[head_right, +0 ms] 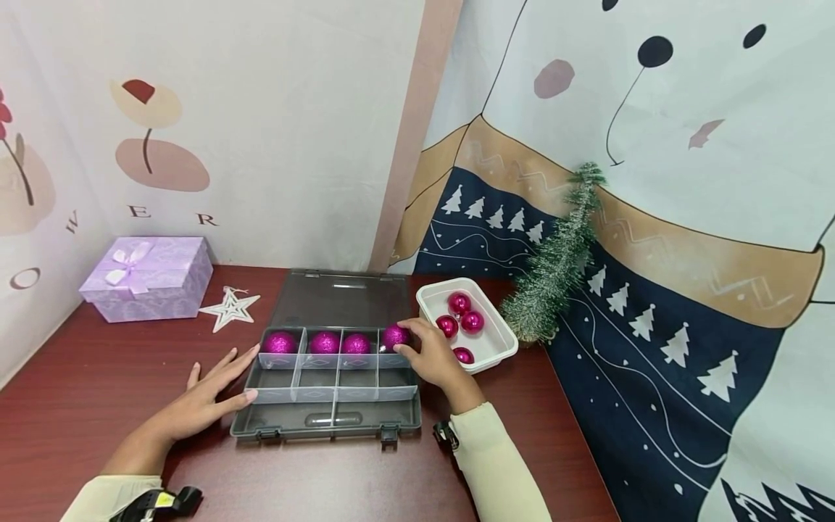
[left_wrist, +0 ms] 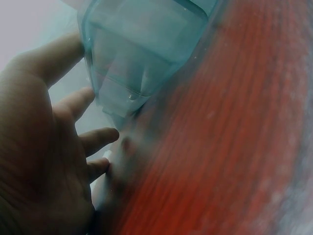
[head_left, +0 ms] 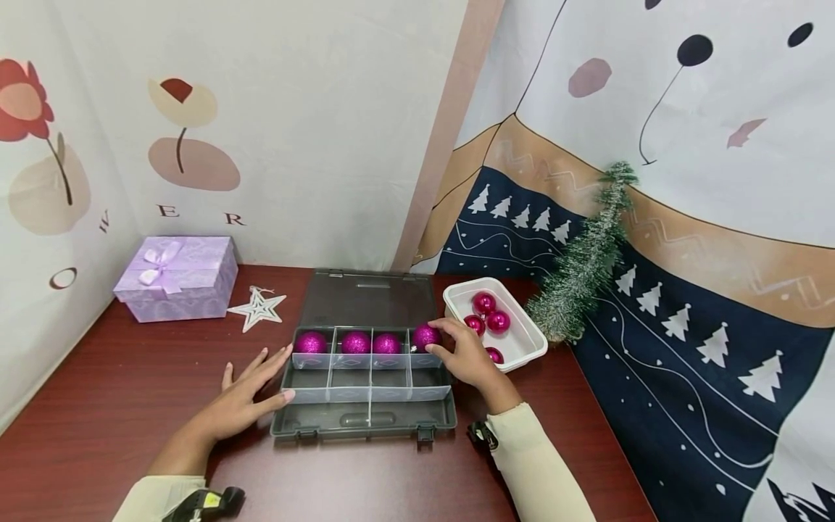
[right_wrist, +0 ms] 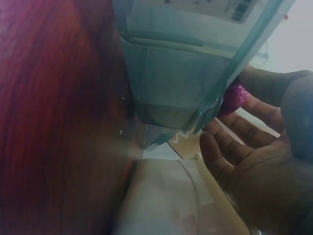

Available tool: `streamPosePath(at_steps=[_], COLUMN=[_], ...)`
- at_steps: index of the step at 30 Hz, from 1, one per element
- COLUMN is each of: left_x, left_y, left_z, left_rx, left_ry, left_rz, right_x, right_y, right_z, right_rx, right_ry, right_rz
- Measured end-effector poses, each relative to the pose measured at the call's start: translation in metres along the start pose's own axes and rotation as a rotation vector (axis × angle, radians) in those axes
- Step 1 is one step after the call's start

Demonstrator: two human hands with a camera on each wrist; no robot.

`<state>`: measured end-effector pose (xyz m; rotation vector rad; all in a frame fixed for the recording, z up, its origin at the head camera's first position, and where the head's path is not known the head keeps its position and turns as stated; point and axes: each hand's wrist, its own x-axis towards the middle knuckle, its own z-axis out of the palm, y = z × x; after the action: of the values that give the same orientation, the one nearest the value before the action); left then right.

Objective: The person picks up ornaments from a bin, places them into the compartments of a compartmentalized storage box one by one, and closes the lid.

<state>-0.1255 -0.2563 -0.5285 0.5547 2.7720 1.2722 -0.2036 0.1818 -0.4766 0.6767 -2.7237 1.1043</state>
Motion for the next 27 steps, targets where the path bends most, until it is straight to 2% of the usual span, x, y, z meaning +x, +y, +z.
streamPosePath(at_steps=[15,27], left_x=[0.000,0.000], left_y=[0.001,0.001], left_z=[0.000,-0.002], left_rx=[0.002,-0.002], left_ry=[-0.001,-0.007], left_rz=[0.005,-0.009], right_x=[0.000,0.002], right_y=[0.002,-0.004], right_z=[0.003,-0.007], right_rx=[0.005,0.025], right_ry=[-0.040,0.009], right_rz=[0.026,-0.020])
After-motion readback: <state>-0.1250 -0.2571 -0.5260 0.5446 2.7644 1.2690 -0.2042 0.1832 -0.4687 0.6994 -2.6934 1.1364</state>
